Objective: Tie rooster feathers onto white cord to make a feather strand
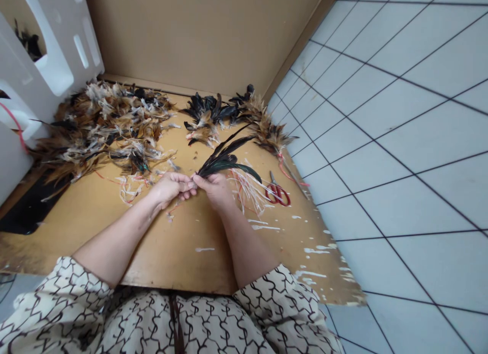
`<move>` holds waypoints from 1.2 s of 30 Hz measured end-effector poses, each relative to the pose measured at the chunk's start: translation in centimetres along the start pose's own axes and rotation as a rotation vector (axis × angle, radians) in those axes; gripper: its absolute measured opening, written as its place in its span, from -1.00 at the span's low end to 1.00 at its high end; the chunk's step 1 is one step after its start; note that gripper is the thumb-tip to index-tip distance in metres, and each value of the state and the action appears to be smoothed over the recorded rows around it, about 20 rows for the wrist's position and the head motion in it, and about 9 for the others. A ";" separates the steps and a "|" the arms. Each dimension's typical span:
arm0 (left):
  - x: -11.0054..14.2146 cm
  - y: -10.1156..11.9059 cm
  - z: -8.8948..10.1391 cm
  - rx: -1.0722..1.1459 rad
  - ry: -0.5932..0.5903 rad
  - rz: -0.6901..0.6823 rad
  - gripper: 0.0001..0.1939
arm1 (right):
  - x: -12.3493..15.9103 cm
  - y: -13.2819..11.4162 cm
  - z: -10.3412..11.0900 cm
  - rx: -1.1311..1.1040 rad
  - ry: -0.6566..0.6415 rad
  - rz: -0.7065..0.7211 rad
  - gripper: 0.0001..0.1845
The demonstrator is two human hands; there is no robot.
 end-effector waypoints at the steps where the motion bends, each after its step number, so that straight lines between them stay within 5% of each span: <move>1: 0.0 0.0 0.0 0.001 -0.002 -0.005 -0.84 | 0.0 0.0 0.0 -0.001 0.000 -0.001 -0.66; 14: 0.1 0.4 0.2 0.018 0.064 -0.061 -0.85 | -0.1 -0.6 0.5 0.085 0.032 0.055 -0.67; 19: 0.1 0.7 0.6 0.067 0.140 -0.064 -0.87 | 0.3 -2.3 3.5 0.430 0.153 0.114 -0.92; 25: 0.2 0.5 0.7 0.136 0.189 -0.053 -0.87 | 0.8 -2.9 7.7 1.122 0.275 -0.174 -0.80; 29: 0.1 0.6 0.8 0.134 0.174 -0.069 -0.88 | 1.0 -2.8 8.3 1.264 0.247 -0.324 -0.72; 36: 0.0 0.4 1.1 0.113 0.173 -0.089 -0.88 | 1.0 -2.7 7.5 1.463 0.160 -0.373 -0.72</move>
Point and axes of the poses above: each hand's wrist, its own x-axis away from the middle knuckle, its own z-axis out of the back of the hand, y = z × x, the point moved 5 cm from there along -x, towards the middle knuckle, and after that the axes turned 9 degrees about -y, right-handed, at the moved point
